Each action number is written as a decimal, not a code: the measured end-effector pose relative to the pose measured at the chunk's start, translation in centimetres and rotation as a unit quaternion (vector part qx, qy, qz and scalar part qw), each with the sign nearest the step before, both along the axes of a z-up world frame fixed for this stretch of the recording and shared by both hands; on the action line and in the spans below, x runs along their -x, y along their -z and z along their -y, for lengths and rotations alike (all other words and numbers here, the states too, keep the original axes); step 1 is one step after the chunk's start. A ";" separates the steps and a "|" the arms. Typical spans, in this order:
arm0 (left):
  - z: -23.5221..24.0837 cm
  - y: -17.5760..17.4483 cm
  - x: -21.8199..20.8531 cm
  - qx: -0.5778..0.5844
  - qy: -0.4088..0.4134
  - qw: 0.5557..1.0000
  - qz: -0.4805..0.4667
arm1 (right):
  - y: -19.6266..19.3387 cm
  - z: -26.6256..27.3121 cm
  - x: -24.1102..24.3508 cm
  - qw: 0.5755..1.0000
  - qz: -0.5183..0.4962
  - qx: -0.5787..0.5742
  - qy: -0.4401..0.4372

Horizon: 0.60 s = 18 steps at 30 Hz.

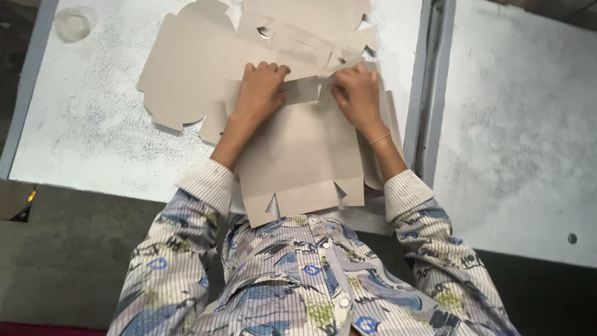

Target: The person folds and assembles a flat cardboard box on a white table. They fold the side flaps, tuck in the tabs, and secure the box into its final shape. The process is done by hand without tools.

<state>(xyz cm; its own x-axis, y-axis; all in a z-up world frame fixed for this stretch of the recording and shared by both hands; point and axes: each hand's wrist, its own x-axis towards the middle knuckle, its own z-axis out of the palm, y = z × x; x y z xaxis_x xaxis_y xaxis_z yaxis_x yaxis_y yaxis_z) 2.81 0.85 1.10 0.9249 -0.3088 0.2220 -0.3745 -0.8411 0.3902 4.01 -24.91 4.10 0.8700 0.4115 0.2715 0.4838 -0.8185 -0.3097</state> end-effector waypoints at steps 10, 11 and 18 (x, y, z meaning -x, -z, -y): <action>0.7 1.2 6.4 0.119 0.052 0.977 0.167 | -0.2 -1.2 0.1 0.996 0.001 -0.005 -0.084; 0.8 1.3 6.5 0.123 0.065 0.974 0.181 | -0.9 -1.8 0.6 0.993 -0.017 0.021 -0.118; 1.2 1.5 5.4 0.114 0.004 0.981 0.159 | -4.0 -3.3 1.4 0.978 -0.078 0.012 -0.194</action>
